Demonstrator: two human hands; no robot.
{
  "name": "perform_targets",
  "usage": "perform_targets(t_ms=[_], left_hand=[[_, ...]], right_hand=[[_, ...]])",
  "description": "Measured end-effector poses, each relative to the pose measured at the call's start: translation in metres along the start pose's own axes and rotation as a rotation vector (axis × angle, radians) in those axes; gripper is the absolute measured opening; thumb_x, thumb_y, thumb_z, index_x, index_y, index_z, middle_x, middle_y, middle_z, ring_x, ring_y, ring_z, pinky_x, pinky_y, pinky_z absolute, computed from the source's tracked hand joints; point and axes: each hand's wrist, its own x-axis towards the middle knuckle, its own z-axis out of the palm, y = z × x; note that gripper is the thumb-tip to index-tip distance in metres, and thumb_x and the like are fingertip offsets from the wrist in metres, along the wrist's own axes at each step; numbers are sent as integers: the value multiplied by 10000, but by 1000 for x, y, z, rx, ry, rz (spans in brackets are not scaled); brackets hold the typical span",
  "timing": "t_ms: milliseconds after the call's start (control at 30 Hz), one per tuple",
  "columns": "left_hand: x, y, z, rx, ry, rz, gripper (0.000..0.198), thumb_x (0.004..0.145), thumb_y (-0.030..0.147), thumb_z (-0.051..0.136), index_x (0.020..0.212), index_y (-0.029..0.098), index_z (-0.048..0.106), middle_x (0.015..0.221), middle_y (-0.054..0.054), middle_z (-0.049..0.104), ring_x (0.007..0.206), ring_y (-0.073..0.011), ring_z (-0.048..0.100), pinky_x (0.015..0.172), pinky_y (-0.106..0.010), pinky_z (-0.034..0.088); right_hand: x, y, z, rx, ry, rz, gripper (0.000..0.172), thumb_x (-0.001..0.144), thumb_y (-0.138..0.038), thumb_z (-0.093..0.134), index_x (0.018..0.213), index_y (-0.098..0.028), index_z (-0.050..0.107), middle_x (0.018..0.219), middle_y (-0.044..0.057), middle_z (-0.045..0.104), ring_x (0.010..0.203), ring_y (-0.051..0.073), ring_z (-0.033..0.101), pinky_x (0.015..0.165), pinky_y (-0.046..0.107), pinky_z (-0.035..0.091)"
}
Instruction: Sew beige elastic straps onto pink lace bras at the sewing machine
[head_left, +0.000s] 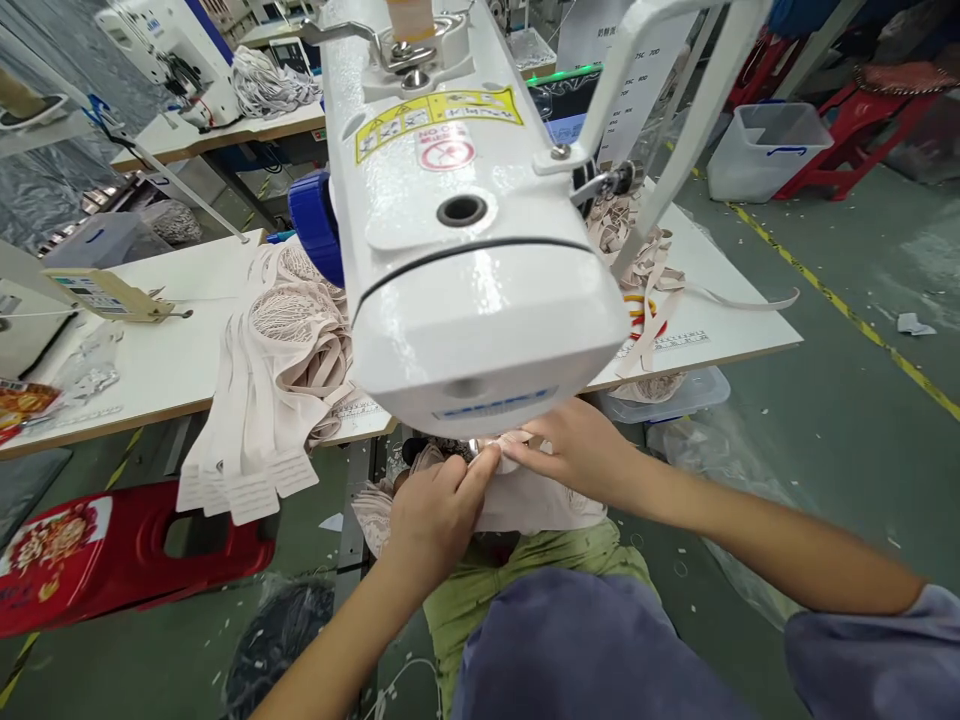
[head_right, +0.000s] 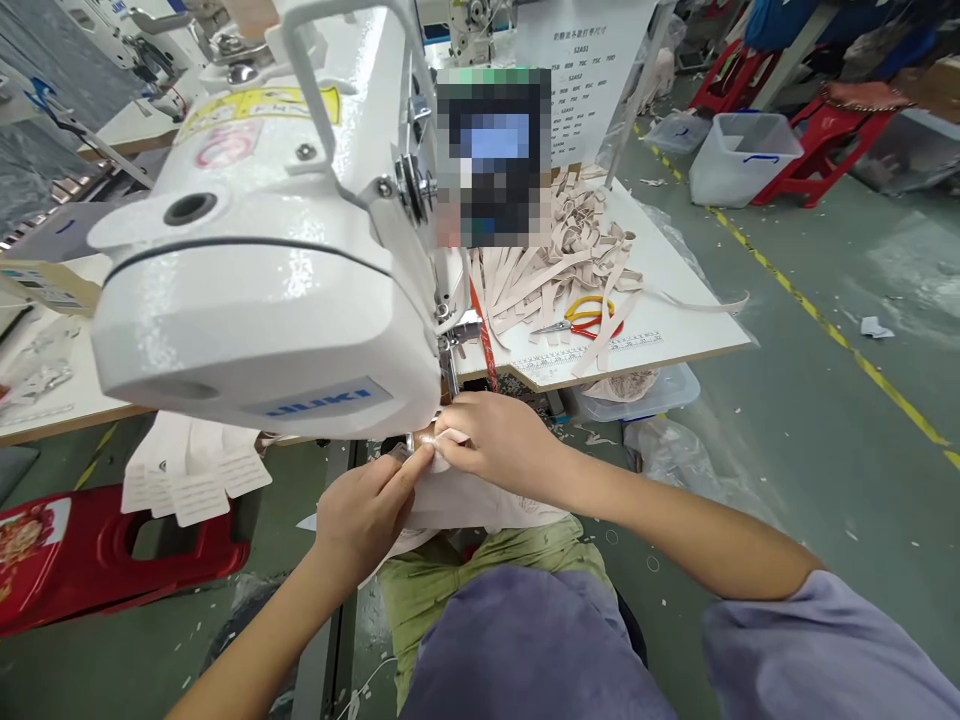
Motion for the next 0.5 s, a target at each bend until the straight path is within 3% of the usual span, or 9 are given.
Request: perform_targets(t_ms=[133, 233, 367, 500], left_hand=[[2, 7, -5, 22, -122, -87, 318, 952, 86, 356, 1122, 162, 614, 566, 30, 508, 439, -153, 481, 416, -323, 212], [-3, -6, -1, -36, -157, 5, 324, 944, 85, 386, 1205, 172, 558, 598, 34, 516, 463, -151, 478, 428, -315, 224], [1, -30, 1, -95, -124, 242, 434, 864, 0, 389, 1241, 177, 512, 628, 30, 533, 499, -160, 493, 456, -316, 267], [9, -25, -1, -94, -105, 185, 362, 855, 18, 415, 1135, 196, 560, 579, 42, 505, 462, -148, 486, 438, -309, 247]], right_hand=[[-18, 11, 20, -134, 320, -135, 210, 943, -323, 559, 1039, -272, 738, 1015, 101, 625, 1010, 268, 544, 905, 404, 407], [-22, 13, 28, -178, 420, -139, 232, 949, -252, 530, 990, -290, 755, 947, 79, 622, 966, 237, 555, 900, 384, 421], [-24, 11, 35, -64, 377, -93, 250, 971, -234, 478, 985, -267, 726, 800, 41, 607, 772, 181, 573, 722, 306, 452], [-36, 12, 49, 253, 305, 129, 267, 983, -347, 488, 1217, -246, 568, 870, 38, 634, 710, 172, 609, 634, 290, 489]])
